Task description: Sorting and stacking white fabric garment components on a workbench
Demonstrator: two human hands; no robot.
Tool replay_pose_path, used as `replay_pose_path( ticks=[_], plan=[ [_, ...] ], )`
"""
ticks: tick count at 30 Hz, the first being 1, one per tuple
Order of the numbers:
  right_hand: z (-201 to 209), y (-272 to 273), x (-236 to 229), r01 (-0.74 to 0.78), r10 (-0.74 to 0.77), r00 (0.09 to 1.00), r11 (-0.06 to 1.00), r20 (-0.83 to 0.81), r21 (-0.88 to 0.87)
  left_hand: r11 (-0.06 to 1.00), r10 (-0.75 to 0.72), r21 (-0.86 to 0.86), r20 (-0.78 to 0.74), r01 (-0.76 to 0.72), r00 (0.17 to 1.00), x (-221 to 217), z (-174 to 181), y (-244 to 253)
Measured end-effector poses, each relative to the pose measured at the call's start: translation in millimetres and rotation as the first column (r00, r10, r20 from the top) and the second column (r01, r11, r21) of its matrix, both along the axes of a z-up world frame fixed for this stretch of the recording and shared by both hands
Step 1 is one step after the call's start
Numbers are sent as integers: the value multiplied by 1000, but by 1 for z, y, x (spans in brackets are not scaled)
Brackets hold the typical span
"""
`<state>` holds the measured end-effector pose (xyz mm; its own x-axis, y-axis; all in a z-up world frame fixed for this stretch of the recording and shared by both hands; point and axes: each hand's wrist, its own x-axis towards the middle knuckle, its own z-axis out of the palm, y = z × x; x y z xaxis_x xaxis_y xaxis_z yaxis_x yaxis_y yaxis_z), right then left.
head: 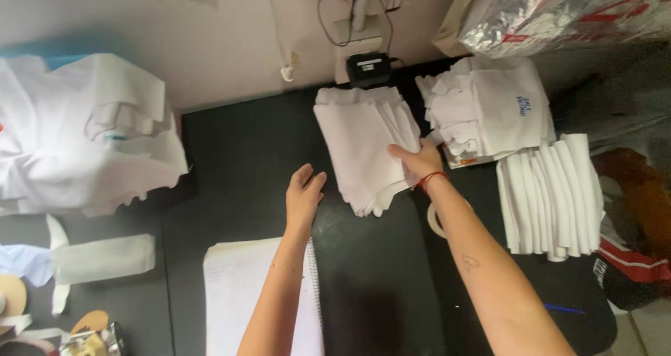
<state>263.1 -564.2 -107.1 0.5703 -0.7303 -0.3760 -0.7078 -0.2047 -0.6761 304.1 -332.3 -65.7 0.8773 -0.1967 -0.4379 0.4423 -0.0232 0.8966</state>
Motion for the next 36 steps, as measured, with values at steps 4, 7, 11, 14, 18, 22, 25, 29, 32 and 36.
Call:
replay_pose_path(
  ticks=[4, 7, 11, 14, 18, 22, 25, 29, 32, 36],
  plan=[
    [8, 6, -1, 60, -77, 996, 958, 49, 280, 994, -82, 57, -164, 93, 983, 12, -2, -49],
    [15, 3, -5, 70, -146, 981, 882, 130, 466, 989, -105, 69, -299, 131, 948, 14, 3, -61],
    [53, 17, -32, 4, -96, 988, 797, 119, 604, 980, -190, -119, -335, 158, 923, -3, 36, -66],
    [106, 33, -76, 90, -131, 991, 670, -1, 737, 975, -172, -196, -392, 101, 904, -35, 1, -34],
    [-9, 26, -190, -221, -220, 839, 696, 497, 683, 896, -283, -434, -399, 92, 873, -78, 82, -48],
    [14, -2, -191, -6, -379, 822, 740, 425, 672, 777, -582, -372, -119, 507, 804, -65, 174, -106],
    [41, -49, -191, 178, -508, 778, 744, 371, 644, 770, -637, -389, -433, 505, 638, -46, 126, -160],
    [81, -102, -156, 423, -674, 667, 693, 317, 584, 548, -609, -835, -364, 42, 705, -15, 77, -217],
    [110, -110, -109, 585, -775, 575, 614, 264, 529, 475, -266, -854, -370, -213, 890, -4, 44, -243],
    [62, -132, -67, 211, -635, 312, 772, 707, 600, 798, -195, -585, -481, -147, 855, -24, 52, -215]
  ],
)
